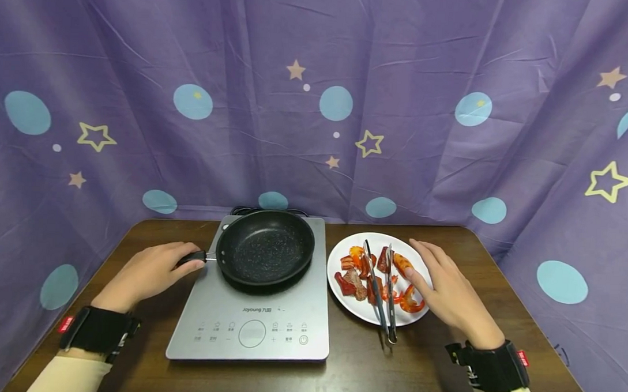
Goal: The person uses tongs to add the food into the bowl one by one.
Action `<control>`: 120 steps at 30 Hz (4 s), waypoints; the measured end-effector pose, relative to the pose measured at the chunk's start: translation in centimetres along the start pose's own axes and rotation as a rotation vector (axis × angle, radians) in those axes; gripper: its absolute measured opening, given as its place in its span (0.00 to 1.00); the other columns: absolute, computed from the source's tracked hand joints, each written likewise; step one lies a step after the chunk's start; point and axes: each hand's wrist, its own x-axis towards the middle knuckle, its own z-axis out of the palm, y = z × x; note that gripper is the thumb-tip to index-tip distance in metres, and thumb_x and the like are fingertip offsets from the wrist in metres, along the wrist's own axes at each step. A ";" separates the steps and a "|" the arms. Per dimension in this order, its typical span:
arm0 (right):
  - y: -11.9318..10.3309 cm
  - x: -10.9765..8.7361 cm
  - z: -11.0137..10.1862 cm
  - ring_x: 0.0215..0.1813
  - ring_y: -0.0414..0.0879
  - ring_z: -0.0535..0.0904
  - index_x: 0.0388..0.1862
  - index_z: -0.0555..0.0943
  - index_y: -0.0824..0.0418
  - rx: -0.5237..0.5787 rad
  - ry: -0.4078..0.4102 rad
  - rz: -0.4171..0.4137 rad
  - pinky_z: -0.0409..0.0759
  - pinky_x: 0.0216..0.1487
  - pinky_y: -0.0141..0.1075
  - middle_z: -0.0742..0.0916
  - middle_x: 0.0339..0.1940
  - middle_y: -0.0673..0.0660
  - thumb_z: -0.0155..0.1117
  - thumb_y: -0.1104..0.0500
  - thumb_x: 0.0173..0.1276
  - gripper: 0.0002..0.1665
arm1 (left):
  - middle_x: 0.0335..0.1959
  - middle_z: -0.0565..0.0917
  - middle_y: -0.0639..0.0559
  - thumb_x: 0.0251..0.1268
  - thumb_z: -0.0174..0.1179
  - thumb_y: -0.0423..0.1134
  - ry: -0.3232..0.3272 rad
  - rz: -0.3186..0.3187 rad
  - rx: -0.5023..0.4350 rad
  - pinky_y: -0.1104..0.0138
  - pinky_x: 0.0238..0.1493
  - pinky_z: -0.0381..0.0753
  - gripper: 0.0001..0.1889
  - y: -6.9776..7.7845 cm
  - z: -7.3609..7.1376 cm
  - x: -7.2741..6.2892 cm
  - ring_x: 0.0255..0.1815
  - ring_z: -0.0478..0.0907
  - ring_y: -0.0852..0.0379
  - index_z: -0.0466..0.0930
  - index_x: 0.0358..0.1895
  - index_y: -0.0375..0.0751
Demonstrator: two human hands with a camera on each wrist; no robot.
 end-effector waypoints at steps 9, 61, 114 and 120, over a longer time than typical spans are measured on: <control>-0.1 0.0 0.0 0.79 0.65 0.67 0.86 0.62 0.51 -0.002 -0.001 -0.009 0.67 0.71 0.69 0.72 0.79 0.61 0.60 0.47 0.84 0.38 | 0.44 0.91 0.51 0.80 0.61 0.56 0.019 -0.003 -0.008 0.46 0.42 0.85 0.19 1.4 0.5 -1.7 0.43 0.89 0.46 0.86 0.55 0.46; -1.5 -0.1 0.5 0.66 0.75 0.77 0.83 0.64 0.64 -0.060 -0.059 0.212 0.75 0.61 0.70 0.76 0.72 0.73 0.52 0.31 0.82 0.47 | 0.13 0.77 0.51 0.77 0.65 0.55 0.163 -0.248 0.001 0.64 0.11 0.61 0.22 9.7 1.7 -5.1 0.12 0.69 0.58 0.88 0.58 0.41; -1.6 0.9 4.4 0.38 0.57 0.83 0.59 0.76 0.71 -0.076 -0.256 0.264 0.79 0.34 0.54 0.86 0.39 0.64 0.64 0.55 0.70 0.26 | 0.12 0.71 0.55 0.78 0.62 0.59 0.130 -0.281 0.014 0.61 0.12 0.61 0.24 9.6 1.5 -5.1 0.13 0.68 0.56 0.87 0.59 0.43; -1.0 1.0 3.0 0.46 0.63 0.87 0.68 0.74 0.67 -0.097 -0.263 0.253 0.81 0.37 0.61 0.88 0.49 0.67 0.63 0.46 0.76 0.32 | 0.12 0.71 0.54 0.77 0.63 0.57 0.141 -0.275 0.020 0.61 0.12 0.61 0.22 9.6 1.5 -5.0 0.13 0.67 0.56 0.87 0.57 0.43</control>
